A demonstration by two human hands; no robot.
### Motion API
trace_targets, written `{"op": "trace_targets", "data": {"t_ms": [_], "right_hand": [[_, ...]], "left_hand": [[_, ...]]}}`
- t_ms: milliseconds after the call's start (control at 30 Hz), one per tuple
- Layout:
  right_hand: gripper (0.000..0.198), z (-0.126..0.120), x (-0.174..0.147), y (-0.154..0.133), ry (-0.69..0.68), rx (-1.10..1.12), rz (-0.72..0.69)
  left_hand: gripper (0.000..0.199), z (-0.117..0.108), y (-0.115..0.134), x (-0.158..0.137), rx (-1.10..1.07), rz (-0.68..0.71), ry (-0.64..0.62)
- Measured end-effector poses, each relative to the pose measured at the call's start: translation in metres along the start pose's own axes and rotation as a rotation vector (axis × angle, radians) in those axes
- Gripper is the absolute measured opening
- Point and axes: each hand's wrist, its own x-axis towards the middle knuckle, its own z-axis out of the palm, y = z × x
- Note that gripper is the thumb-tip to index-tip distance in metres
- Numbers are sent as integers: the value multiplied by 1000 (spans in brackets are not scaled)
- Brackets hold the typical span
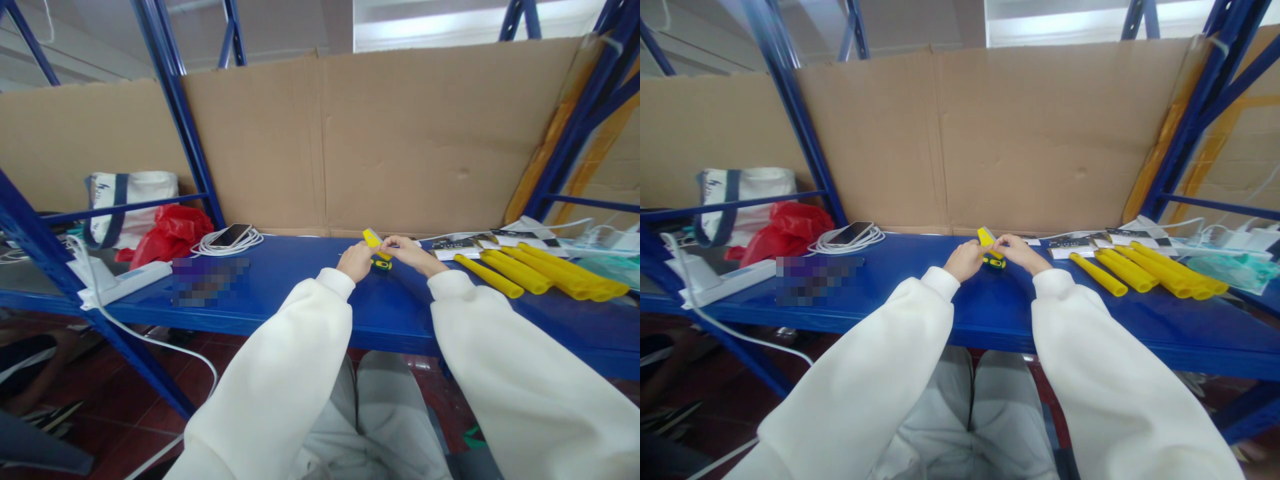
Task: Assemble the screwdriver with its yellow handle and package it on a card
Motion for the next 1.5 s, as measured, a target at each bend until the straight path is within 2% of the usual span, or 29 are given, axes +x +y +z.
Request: {"op": "trace_targets", "data": {"t_ms": [267, 467, 800, 1000, 1133, 1267, 1500], "right_hand": [[6, 0, -2, -3, 0, 13, 36], [8, 2, -1, -2, 10, 29, -14], [7, 1, -1, 3, 41, -75, -120], [6, 4, -1, 4, 26, -44, -120], [10, 7, -2, 1, 55, 8, -64], [11, 6, -4, -4, 95, 122, 86], [10, 0, -11, -14, -11, 124, 232]], "left_hand": [[53, 0, 0, 0, 3, -12, -9], [52, 1, 0, 0, 5, -20, -3], [49, 1, -1, -1, -10, -9, 18], [48, 0, -2, -1, -7, -10, 2], [48, -2, -1, -1, -5, -19, 1], [49, -4, -1, -1, 3, -63, 0], [49, -7, 0, -2, 21, -61, -3]]}}
